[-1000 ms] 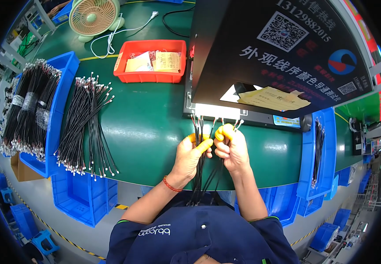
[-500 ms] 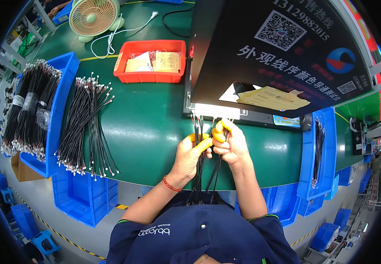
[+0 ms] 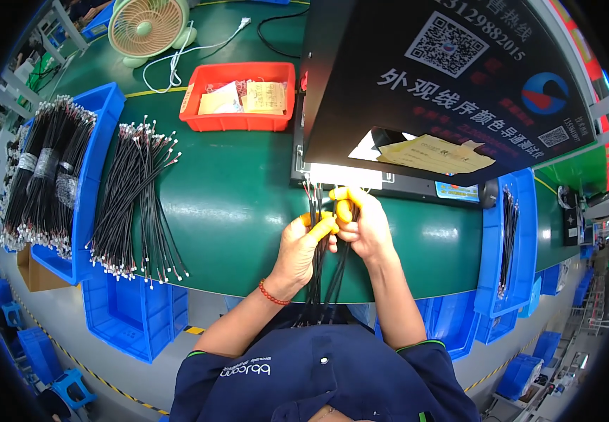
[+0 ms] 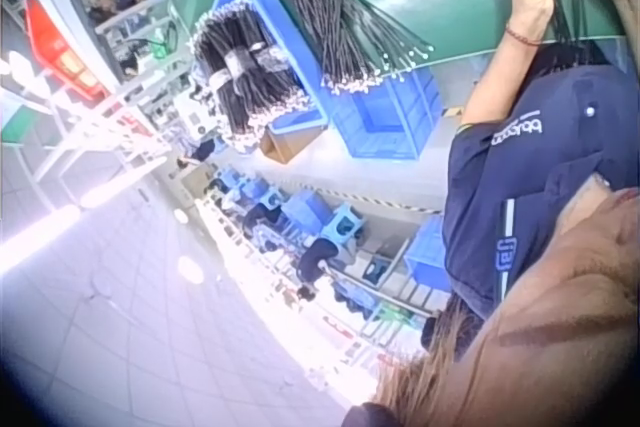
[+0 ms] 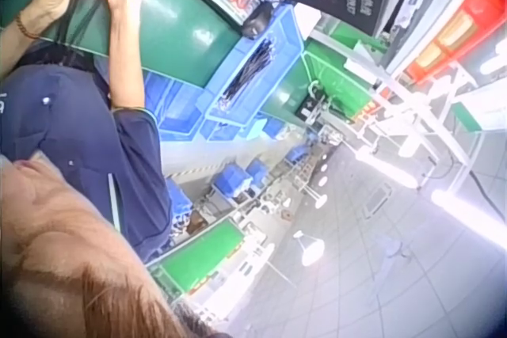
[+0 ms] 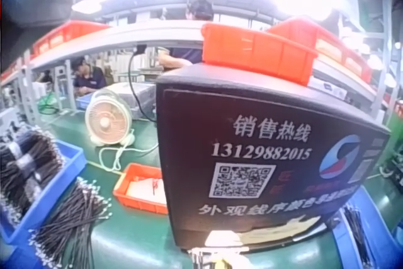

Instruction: The person assembles and tests electrical wire harnesses by plugging connectors from wire bundles into a test fixture, then organizes the bundles into blue and red plastic bins. The person uses the test fixture to verify the electrical connections.

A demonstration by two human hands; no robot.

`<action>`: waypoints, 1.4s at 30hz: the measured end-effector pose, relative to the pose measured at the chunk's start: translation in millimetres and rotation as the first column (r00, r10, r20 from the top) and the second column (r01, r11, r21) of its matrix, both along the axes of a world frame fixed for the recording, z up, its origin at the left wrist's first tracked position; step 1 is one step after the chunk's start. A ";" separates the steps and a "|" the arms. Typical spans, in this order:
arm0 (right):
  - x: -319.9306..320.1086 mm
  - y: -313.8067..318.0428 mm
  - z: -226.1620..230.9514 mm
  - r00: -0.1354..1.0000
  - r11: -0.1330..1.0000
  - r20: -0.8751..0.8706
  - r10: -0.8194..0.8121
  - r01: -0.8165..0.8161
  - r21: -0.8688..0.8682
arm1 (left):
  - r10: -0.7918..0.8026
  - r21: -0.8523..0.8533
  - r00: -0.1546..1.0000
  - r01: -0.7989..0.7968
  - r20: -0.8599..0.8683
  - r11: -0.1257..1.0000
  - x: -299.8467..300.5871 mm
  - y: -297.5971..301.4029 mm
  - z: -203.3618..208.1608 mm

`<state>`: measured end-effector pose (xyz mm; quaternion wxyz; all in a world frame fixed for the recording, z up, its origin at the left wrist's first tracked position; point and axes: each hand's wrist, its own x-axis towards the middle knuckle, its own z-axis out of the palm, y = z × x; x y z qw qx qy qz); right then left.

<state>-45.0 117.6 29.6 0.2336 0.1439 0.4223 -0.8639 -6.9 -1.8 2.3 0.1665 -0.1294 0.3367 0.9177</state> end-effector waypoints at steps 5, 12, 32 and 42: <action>13.4 -11.1 11.6 0.996 0.932 -0.071 -0.049 0.072 0.356 | -0.023 -0.010 1.000 0.023 -0.009 1.000 0.1 0.4 -2.2; 3.5 6.6 -8.2 0.982 0.982 0.063 -0.178 0.173 0.076 | 0.030 0.098 0.999 -0.031 0.020 0.995 -0.1 -2.4 -1.6; 11.1 -2.9 3.2 0.992 0.965 -0.017 -0.128 0.128 0.227 | 0.063 -0.028 0.998 -0.063 -0.016 0.998 -0.2 1.2 6.4; 0.1 7.3 -21.2 0.980 0.972 0.025 -0.199 0.200 -0.124 | 0.016 -0.079 0.999 -0.019 -0.033 0.997 0.6 1.7 2.5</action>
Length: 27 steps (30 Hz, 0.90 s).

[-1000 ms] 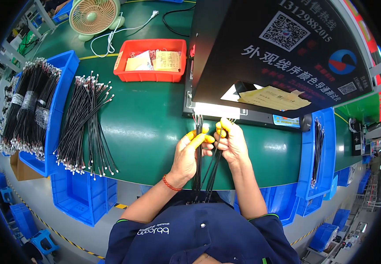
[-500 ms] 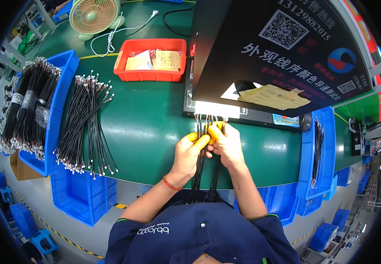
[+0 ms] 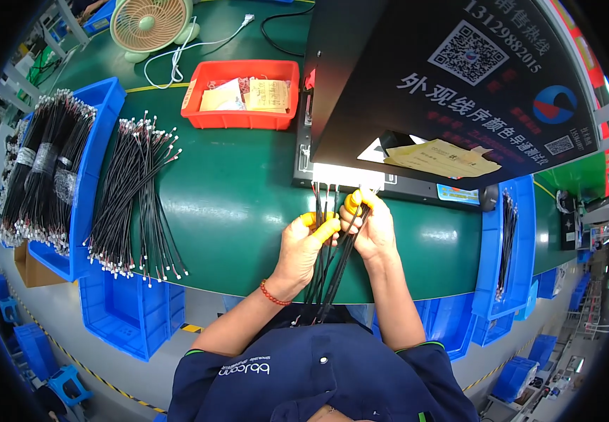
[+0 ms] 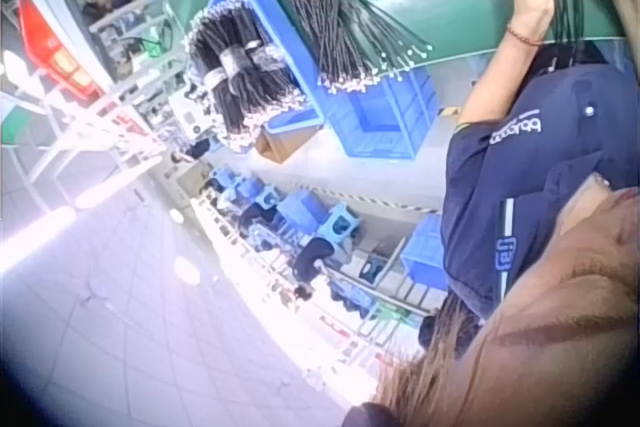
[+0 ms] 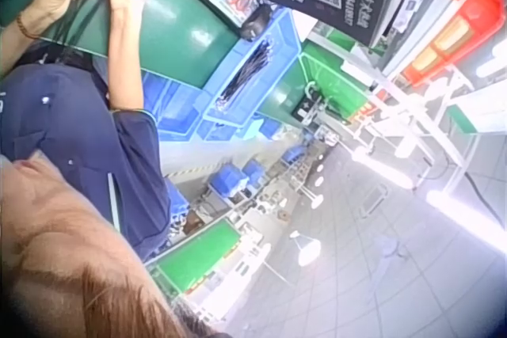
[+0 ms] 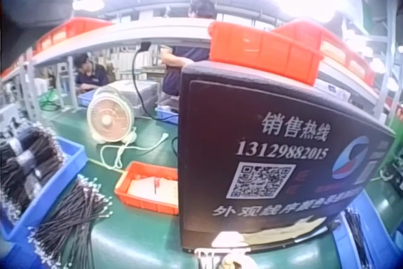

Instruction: The person assembles and tests electrical wire harnesses by plugging connectors from wire bundles into a test fixture, then organizes the bundles into blue and red plastic bins. The person uses the test fixture to verify the electrical connections.

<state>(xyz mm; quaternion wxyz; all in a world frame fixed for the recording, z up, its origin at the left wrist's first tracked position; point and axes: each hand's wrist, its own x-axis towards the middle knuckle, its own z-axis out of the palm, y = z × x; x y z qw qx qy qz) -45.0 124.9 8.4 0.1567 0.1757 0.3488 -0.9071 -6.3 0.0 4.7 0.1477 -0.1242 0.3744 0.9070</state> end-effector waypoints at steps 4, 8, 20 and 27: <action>-0.4 -16.3 12.6 0.980 0.978 0.066 -0.189 0.182 0.099 | 0.012 -0.025 1.000 -0.012 -0.018 1.000 0.2 1.3 -1.3; 7.2 -13.5 31.4 0.992 0.889 0.053 0.112 -0.124 0.441 | 0.007 -0.032 1.000 -0.007 0.013 0.999 0.9 -0.6 -4.2; 3.1 -2.9 11.6 0.998 0.994 0.066 0.013 -0.020 0.105 | 0.049 0.115 0.999 -0.049 0.009 0.992 0.6 -3.7 -4.3; 3.5 -10.5 6.4 0.995 0.990 0.070 -0.073 0.063 0.130 | 0.042 0.125 0.999 -0.041 -0.007 0.991 -0.7 -3.8 -1.2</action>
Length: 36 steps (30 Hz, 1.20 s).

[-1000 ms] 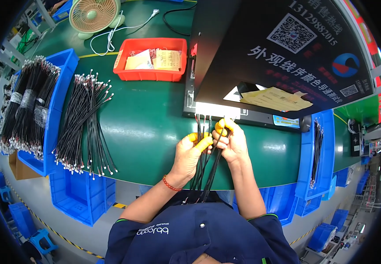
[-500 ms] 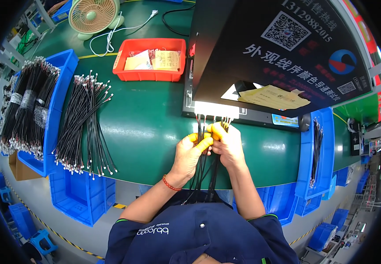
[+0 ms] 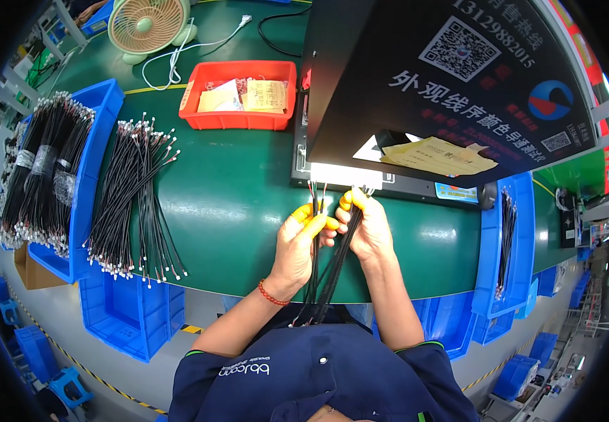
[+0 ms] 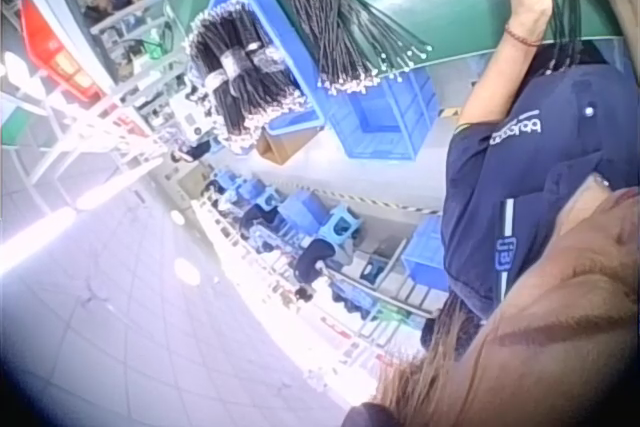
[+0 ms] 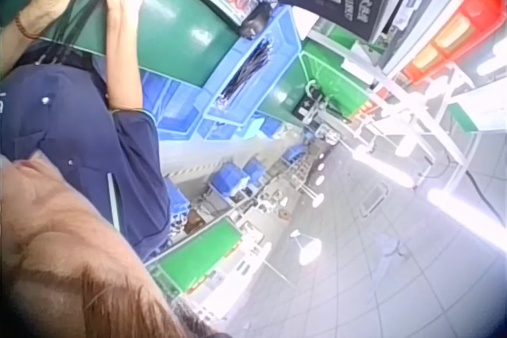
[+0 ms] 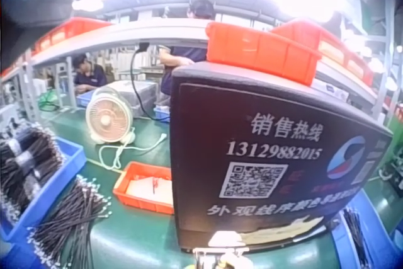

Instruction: The person assembles and tests electrical wire harnesses by plugging connectors from wire bundles into a test fixture, then organizes the bundles into blue and red plastic bins. The person uses the test fixture to verify the electrical connections.

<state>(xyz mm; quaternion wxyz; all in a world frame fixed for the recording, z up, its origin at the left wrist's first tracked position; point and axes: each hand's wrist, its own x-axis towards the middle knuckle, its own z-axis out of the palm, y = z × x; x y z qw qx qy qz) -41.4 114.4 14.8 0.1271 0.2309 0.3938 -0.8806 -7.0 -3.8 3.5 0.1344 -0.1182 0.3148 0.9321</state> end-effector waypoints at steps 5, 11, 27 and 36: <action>7.0 -7.2 24.7 0.974 0.898 -0.073 0.215 -0.168 0.406 | -0.022 -0.018 1.000 0.023 0.022 1.000 -0.3 0.6 -3.1; 0.7 5.1 11.6 0.990 0.985 0.032 0.138 -0.141 0.101 | -0.007 -0.006 0.997 0.007 0.077 1.000 1.0 0.6 -4.7; -2.7 -1.5 1.9 0.999 0.998 0.043 0.029 -0.031 0.046 | -0.025 0.010 0.999 0.024 0.047 1.000 0.5 0.9 -2.0; 4.0 5.6 12.8 0.997 0.993 -0.030 0.078 -0.075 0.091 | -0.013 -0.037 0.999 0.014 0.039 0.999 1.6 2.7 -4.7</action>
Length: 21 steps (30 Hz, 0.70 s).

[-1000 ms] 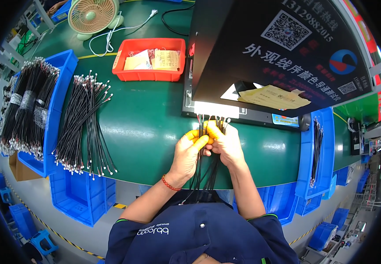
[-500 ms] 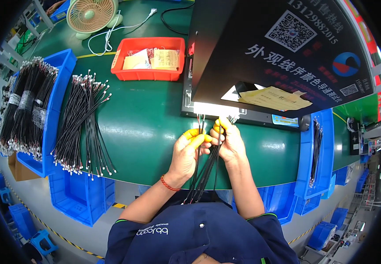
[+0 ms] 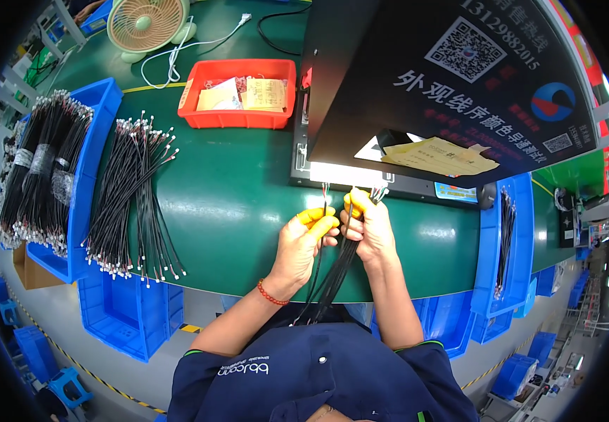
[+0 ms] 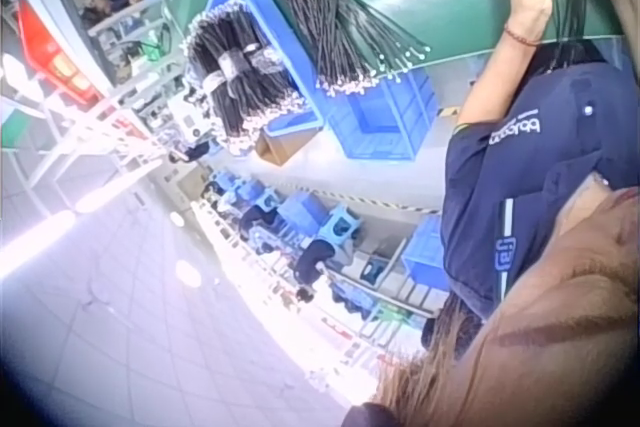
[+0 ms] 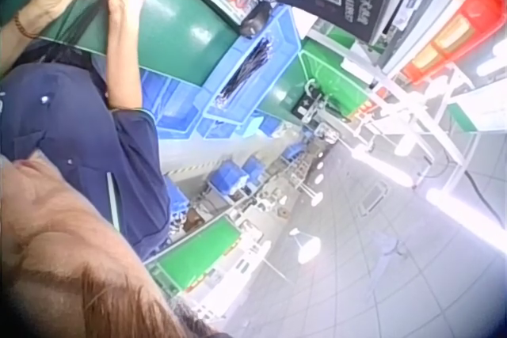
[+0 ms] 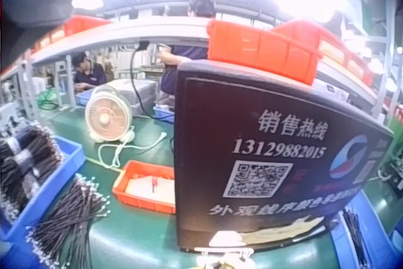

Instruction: The person assembles and tests electrical wire harnesses by plugging connectors from wire bundles into a test fixture, then organizes the bundles into blue and red plastic bins. The person uses the test fixture to verify the electrical connections.

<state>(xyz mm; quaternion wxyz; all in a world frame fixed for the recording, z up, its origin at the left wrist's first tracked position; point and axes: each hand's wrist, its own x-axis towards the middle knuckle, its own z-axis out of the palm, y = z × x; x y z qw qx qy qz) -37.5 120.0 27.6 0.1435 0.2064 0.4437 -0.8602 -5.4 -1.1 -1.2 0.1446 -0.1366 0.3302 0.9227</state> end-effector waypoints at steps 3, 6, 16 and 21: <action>-2.1 -0.3 -1.7 0.999 1.000 0.017 -0.030 0.030 -0.002 | -0.015 -0.011 1.000 0.015 -0.005 1.000 -0.1 -1.5 -1.6; -3.7 -2.4 -5.0 0.999 0.998 0.038 -0.030 0.032 -0.052 | -0.018 0.001 1.000 0.018 -0.006 1.000 -0.4 -3.1 -1.4; 5.7 11.8 -4.5 1.000 0.995 -0.005 -0.017 0.018 0.100 | -0.115 0.076 0.992 0.110 0.059 0.991 -0.9 1.2 6.1; 40.9 87.1 77.6 0.913 0.928 -0.407 -0.038 0.183 0.326 | -0.053 0.052 0.992 0.047 0.113 0.998 -3.0 -8.1 6.2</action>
